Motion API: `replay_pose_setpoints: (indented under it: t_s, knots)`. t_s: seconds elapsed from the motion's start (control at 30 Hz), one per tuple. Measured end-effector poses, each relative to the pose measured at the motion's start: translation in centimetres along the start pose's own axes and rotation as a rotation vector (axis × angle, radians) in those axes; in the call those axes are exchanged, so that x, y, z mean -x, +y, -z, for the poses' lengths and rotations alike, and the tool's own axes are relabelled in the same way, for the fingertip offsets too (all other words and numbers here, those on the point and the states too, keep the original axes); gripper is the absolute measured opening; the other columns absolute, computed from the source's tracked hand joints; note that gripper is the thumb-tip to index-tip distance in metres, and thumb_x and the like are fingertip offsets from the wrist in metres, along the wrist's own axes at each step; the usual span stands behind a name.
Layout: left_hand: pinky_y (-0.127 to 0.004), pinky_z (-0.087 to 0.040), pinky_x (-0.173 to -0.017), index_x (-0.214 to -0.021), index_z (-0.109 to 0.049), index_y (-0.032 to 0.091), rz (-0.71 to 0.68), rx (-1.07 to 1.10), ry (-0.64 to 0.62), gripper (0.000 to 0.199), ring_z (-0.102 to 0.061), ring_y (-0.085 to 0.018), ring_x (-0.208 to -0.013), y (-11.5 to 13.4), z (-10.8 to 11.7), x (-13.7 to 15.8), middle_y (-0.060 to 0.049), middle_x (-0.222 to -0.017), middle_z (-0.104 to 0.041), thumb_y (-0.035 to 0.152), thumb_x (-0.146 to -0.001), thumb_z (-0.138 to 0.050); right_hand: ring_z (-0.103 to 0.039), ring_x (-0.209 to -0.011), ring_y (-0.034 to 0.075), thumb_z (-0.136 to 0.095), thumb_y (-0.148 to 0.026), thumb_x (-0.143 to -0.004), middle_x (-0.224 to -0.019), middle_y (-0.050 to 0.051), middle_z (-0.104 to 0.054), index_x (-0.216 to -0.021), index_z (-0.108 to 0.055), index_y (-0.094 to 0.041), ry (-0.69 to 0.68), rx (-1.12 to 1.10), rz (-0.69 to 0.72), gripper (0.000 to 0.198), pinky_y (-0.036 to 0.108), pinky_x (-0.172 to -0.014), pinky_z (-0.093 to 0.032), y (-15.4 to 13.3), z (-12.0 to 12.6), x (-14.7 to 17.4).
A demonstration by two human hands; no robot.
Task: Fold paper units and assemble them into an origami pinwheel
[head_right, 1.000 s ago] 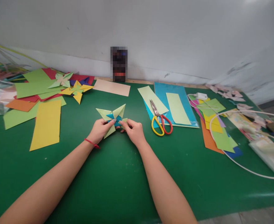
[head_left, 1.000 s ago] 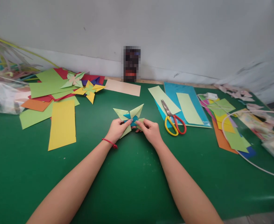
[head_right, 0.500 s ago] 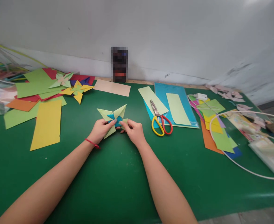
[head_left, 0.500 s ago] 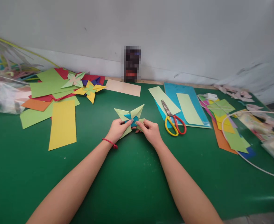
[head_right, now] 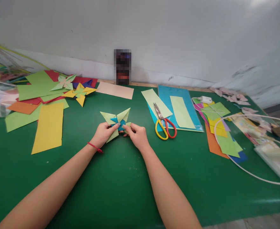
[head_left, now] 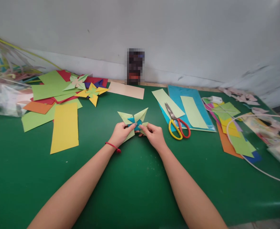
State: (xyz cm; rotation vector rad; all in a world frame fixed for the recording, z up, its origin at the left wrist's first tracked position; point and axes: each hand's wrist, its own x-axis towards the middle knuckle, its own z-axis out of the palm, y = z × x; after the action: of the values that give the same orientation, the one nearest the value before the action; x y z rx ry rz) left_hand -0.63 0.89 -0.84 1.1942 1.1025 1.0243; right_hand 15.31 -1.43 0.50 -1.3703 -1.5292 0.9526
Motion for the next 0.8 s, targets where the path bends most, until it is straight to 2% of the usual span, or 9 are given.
replay_pose_setpoints:
  t_s: [0.37,0.5,0.57,0.63,0.8]
  knots:
    - [-0.034,-0.049,-0.077,-0.082,-0.07,0.012,0.036,-0.013,0.019,0.042,-0.064,-0.023,-0.082,0.6,0.0,0.3,-0.008,-0.086,-0.071,0.051,-0.068,-0.065,-0.063,-0.055,0.016,-0.061,-0.047,-0.074,-0.055,0.0,-0.063,-0.06,-0.058,-0.019,-0.02,-0.112,-0.01,0.031,0.027,-0.052,-0.048,0.5,-0.2,-0.3]
    - [-0.035,-0.048,-0.08,-0.086,-0.069,0.013,0.071,0.212,0.015,0.059,-0.064,-0.023,-0.085,0.7,0.0,0.1,-0.01,-0.086,-0.07,0.064,-0.077,-0.043,-0.064,-0.055,0.016,-0.063,-0.043,-0.074,-0.059,0.0,-0.063,-0.067,-0.06,-0.018,-0.019,-0.254,-0.048,0.025,0.025,-0.048,-0.048,0.4,-0.1,-0.7]
    - [-0.036,-0.048,-0.083,-0.097,-0.067,0.014,0.057,0.361,0.007,0.063,-0.062,-0.023,-0.092,0.8,0.0,-0.1,-0.011,-0.098,-0.067,0.065,-0.081,-0.033,-0.063,-0.052,0.015,-0.065,-0.041,-0.073,-0.061,0.0,-0.063,-0.07,-0.06,-0.017,0.044,-0.363,-0.083,0.024,0.023,-0.045,-0.046,0.5,0.1,-1.0]
    - [-0.036,-0.048,-0.083,-0.106,-0.063,0.014,0.039,0.438,0.01,0.061,-0.06,-0.023,-0.098,1.0,0.0,-0.3,-0.012,-0.111,-0.062,0.062,-0.084,-0.032,-0.062,-0.05,0.013,-0.066,-0.039,-0.072,-0.063,0.0,-0.063,-0.074,-0.06,-0.017,0.142,-0.504,-0.134,0.022,0.021,-0.043,-0.045,0.6,0.5,-1.4]
    - [-0.035,-0.051,-0.077,-0.106,-0.059,0.014,0.024,0.43,0.051,0.048,-0.059,-0.024,-0.1,1.3,-0.2,-0.3,-0.015,-0.124,-0.053,0.053,-0.086,-0.04,-0.064,-0.062,0.012,-0.07,-0.034,-0.065,-0.083,0.0,-0.064,-0.084,-0.06,-0.021,0.37,-0.748,-0.221,0.026,0.019,-0.046,-0.047,1.1,1.4,-2.2]
